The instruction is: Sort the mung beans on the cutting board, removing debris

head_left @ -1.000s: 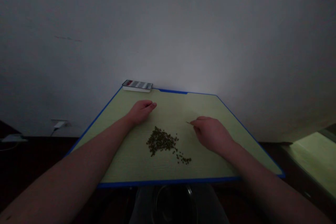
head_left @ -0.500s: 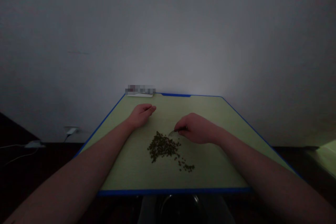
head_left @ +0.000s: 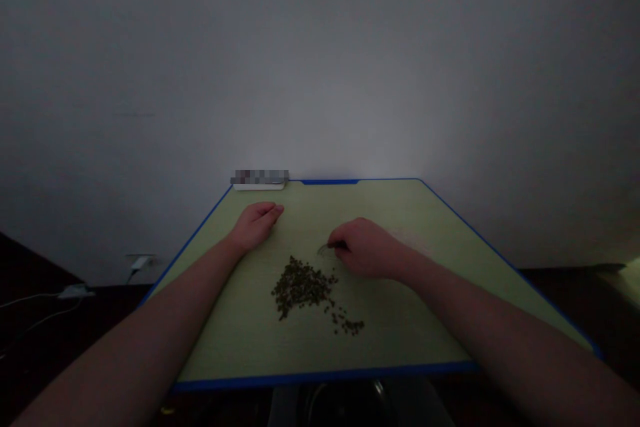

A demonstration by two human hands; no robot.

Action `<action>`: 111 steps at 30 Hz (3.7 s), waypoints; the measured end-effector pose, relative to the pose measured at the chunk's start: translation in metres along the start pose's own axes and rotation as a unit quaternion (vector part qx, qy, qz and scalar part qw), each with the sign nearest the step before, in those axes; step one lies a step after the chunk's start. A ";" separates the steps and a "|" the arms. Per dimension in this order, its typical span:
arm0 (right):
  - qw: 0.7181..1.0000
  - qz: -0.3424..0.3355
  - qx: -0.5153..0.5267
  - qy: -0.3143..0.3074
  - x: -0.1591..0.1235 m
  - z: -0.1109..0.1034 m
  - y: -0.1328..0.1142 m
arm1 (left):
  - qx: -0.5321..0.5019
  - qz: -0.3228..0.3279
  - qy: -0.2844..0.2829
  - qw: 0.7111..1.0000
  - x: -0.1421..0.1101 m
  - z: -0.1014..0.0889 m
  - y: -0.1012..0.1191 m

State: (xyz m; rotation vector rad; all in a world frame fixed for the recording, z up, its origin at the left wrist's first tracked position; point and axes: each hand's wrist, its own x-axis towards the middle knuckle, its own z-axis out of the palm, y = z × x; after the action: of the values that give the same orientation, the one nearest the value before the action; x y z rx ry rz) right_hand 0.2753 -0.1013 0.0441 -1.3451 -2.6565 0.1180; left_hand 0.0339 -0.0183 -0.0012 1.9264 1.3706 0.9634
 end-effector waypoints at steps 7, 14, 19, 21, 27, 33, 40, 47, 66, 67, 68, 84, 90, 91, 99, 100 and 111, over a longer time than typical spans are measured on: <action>0.994 0.102 0.031 0.022 0.002 -0.002 0.025 | -0.042 -0.014 -0.011 0.999 0.002 0.002 -0.008; 0.994 -0.005 0.074 0.085 0.007 -0.012 0.039 | -0.018 -0.003 -0.004 1.000 0.002 0.002 -0.002; 0.995 -0.093 0.026 -0.015 0.022 0.005 0.037 | -0.014 0.003 -0.004 1.000 0.002 0.001 -0.003; 0.995 -0.093 0.024 -0.035 0.021 0.005 0.043 | -0.013 0.000 -0.005 1.000 0.001 0.001 -0.003; 0.996 -0.036 0.011 -0.077 -0.002 -0.012 0.071 | -0.029 -0.014 -0.009 0.999 -0.001 0.001 0.001; 0.994 -0.015 -0.058 -0.086 -0.009 -0.023 0.071 | -0.029 -0.002 0.002 1.000 0.000 0.002 0.000; 0.997 -0.075 -0.007 -0.005 -0.007 -0.018 0.028 | -0.025 -0.004 0.001 1.000 0.001 0.003 -0.001; 0.997 -0.065 0.030 -0.043 -0.005 0.001 0.020 | -0.061 -0.029 0.000 0.998 0.000 0.004 0.001; 0.985 -0.082 0.065 -0.139 -0.015 -0.008 0.029 | -0.050 -0.010 0.002 0.999 0.001 0.003 0.001; 0.984 -0.081 0.064 -0.147 -0.015 -0.009 0.029 | -0.053 -0.005 0.002 0.999 0.001 0.003 -0.001; 0.983 -0.079 0.063 -0.152 -0.016 -0.010 0.029 | -0.056 -0.001 0.003 0.998 0.001 0.003 -0.002; 0.978 -0.086 0.085 -0.169 -0.018 -0.015 0.029 | -0.056 -0.016 0.007 0.998 -0.001 0.003 0.004; 0.975 -0.081 0.091 -0.186 -0.020 -0.016 0.023 | -0.035 -0.006 0.008 0.999 0.000 0.002 0.003; 0.975 -0.081 0.088 -0.185 -0.021 -0.016 0.022 | -0.033 -0.007 0.008 0.999 0.000 0.002 0.004; 0.981 -0.045 0.029 -0.186 -0.023 -0.021 0.020 | -0.059 -0.016 0.010 0.998 0.000 0.004 0.001; 0.982 -0.035 0.019 -0.185 -0.023 -0.021 0.022 | -0.061 -0.013 0.009 0.998 0.001 0.004 -0.001; 0.974 -0.049 0.055 -0.213 -0.022 -0.021 0.027 | -0.058 0.001 0.000 0.998 0.000 0.002 -0.003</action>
State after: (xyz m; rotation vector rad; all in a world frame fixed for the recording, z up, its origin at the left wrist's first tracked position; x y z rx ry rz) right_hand 0.3130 -0.1034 0.0582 -1.2692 -2.9975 0.5939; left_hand 0.0342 -0.0174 -0.0045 1.8421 1.2849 1.0220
